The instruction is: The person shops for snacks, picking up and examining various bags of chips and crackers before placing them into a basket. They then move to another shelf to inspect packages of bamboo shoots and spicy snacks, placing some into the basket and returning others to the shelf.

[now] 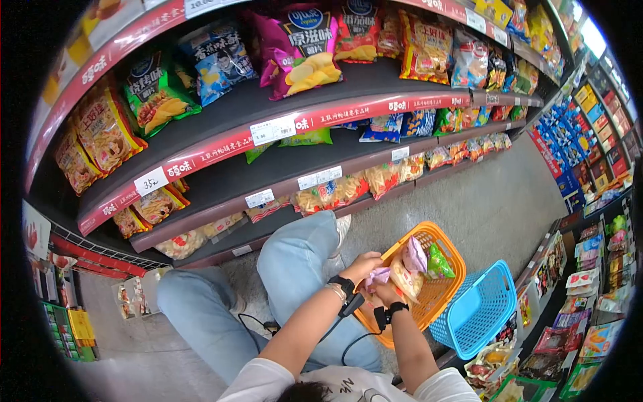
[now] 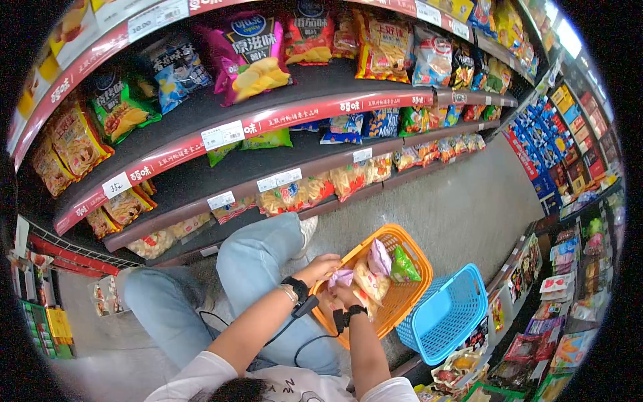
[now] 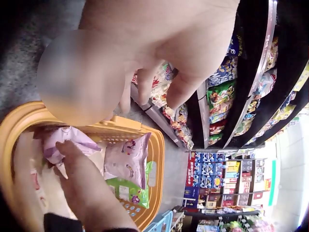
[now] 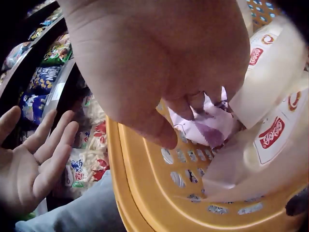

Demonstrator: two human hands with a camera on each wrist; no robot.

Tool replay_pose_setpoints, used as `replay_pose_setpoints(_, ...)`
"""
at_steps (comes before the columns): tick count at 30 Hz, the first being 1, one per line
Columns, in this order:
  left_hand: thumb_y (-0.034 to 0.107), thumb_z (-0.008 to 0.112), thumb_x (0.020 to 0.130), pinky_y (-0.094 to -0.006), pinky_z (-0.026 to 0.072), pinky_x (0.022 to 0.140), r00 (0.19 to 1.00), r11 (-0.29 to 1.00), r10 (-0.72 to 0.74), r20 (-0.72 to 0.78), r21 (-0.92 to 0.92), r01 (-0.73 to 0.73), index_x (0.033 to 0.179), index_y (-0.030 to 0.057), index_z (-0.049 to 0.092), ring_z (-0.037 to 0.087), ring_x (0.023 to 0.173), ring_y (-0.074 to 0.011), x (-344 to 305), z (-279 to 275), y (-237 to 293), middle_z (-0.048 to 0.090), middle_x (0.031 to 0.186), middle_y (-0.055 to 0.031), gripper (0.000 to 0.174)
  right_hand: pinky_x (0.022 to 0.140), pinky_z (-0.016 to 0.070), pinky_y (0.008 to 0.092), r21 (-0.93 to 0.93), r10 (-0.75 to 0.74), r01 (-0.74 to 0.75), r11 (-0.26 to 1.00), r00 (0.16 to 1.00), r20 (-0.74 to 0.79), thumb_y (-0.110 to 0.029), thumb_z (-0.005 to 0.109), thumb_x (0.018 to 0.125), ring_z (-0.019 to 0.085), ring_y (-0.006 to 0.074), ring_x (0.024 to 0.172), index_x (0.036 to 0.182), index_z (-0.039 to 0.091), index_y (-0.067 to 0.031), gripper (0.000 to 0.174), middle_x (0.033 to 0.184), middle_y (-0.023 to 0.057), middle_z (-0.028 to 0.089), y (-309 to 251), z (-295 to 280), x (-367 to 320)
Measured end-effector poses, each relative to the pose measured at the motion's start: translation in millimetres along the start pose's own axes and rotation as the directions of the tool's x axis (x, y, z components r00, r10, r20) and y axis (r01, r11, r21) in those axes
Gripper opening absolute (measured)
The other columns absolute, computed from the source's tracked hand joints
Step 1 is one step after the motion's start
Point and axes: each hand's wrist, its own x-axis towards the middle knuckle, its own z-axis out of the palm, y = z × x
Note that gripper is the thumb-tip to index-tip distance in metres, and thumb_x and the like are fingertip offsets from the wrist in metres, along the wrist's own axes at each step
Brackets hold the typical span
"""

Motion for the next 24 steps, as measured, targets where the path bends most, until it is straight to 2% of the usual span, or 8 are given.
replay_pose_setpoints(3,0.017,0.057,0.085,-0.0308,0.0486,0.075,0.999,0.999,0.04,-0.024,-0.034,-0.041,0.122,-0.0025,0.051,0.059,0.091,-0.0216,-2.4,5.4,2.4,0.06,0.106,-0.0141,0.043,0.094,0.0369,0.0315,-0.111,0.015,-0.016,0.994,1.0,-0.011,-0.015,0.056,0.077,0.046,0.0242,0.113,0.124,0.048,0.0011,0.05,0.12,0.0107,0.054,-49.9,20.3,-46.1)
replay_pose_setpoints(6,0.017,0.057,0.085,-0.0299,0.0481,0.076,0.997,0.992,0.062,-0.039,-0.112,-0.066,0.121,-0.0024,0.052,0.058,0.09,-0.0195,-12.8,9.3,8.8,0.06,0.104,-0.0125,0.041,0.098,0.0333,0.0296,-0.015,0.105,-0.104,0.994,0.992,0.065,-0.022,0.059,0.079,0.044,0.0235,0.115,0.127,0.046,0.0017,0.055,0.123,0.0098,0.052,-45.3,22.8,-38.8)
replay_pose_setpoints(7,0.018,0.058,0.085,-0.0283,0.0478,0.074,0.997,0.993,0.073,-0.028,-0.088,-0.076,0.12,-0.0007,0.053,0.058,0.087,-0.0169,-10.3,7.3,6.7,0.061,0.099,-0.0099,0.04,0.088,0.0406,0.0325,-0.059,0.013,-0.012,0.998,1.0,0.022,-0.023,0.06,0.079,0.049,0.0217,0.108,0.123,0.051,-0.0012,0.05,0.117,0.0087,0.055,-37.6,19.9,-32.0)
replay_pose_setpoints(10,0.027,0.053,0.089,-0.0394,0.0408,0.093,0.996,0.991,0.067,0.057,-0.118,-0.06,0.128,0.0089,0.047,0.05,0.114,-0.0226,-5.2,4.0,5.7,0.053,0.121,-0.0087,0.043,0.072,0.0447,0.033,-0.181,0.099,-0.139,0.974,0.971,-0.216,-0.021,0.06,0.08,0.055,0.0188,0.092,0.117,0.057,-0.0038,0.041,0.108,0.0072,0.059,-36.1,5.6,-17.4)
replay_pose_setpoints(12,0.028,0.053,0.09,-0.0379,0.0418,0.092,0.989,0.974,0.146,0.031,-0.181,-0.138,0.127,0.0092,0.047,0.051,0.113,-0.0221,-7.4,5.3,10.9,0.052,0.123,-0.0074,0.042,0.066,0.0476,0.0276,-0.117,-0.11,0.084,0.99,0.963,-0.245,-0.012,0.058,0.081,0.06,0.0155,0.073,0.098,0.062,0.0042,0.024,0.082,0.009,0.064,-45.7,-6.8,-5.4)
replay_pose_setpoints(15,0.027,0.052,0.092,-0.0355,0.0447,0.087,0.961,0.93,0.277,-0.018,-0.247,-0.272,0.126,0.0094,0.049,0.053,0.108,-0.0187,-24.7,7.6,40.9,0.054,0.123,-0.005,0.039,0.062,0.0463,0.0265,-0.292,-0.426,0.338,0.895,0.842,-0.331,-0.013,0.057,0.085,0.058,0.0133,0.073,0.091,0.062,0.0019,0.017,0.082,0.0084,0.064,-126.6,-7.3,-25.3)
replay_pose_setpoints(21,0.019,0.056,0.091,-0.0265,0.045,0.082,0.676,0.675,0.71,-0.198,-0.082,-0.733,0.118,0.0067,0.053,0.055,0.099,-0.0116,-62.1,-26.5,146.8,0.059,0.114,-0.0026,0.03,0.071,0.0484,0.0248,-0.078,-0.694,0.695,0.714,0.69,-0.203,-0.015,0.053,0.091,0.059,0.0118,0.082,0.104,0.06,-0.0027,0.019,0.095,0.0054,0.064,-315.6,34.7,-61.9)
replay_pose_setpoints(24,0.017,0.055,0.09,-0.0272,0.0456,0.082,0.405,0.442,0.879,-0.251,0.117,-0.889,0.118,0.0069,0.053,0.054,0.1,-0.011,-82.0,-58.7,201.9,0.057,0.114,-0.002,0.029,0.081,0.0495,0.0284,0.079,-0.764,0.778,0.624,0.628,-0.148,-0.015,0.053,0.092,0.06,0.0166,0.096,0.11,0.057,-0.0019,0.023,0.107,0.0084,0.062,-399.6,71.2,-84.0)
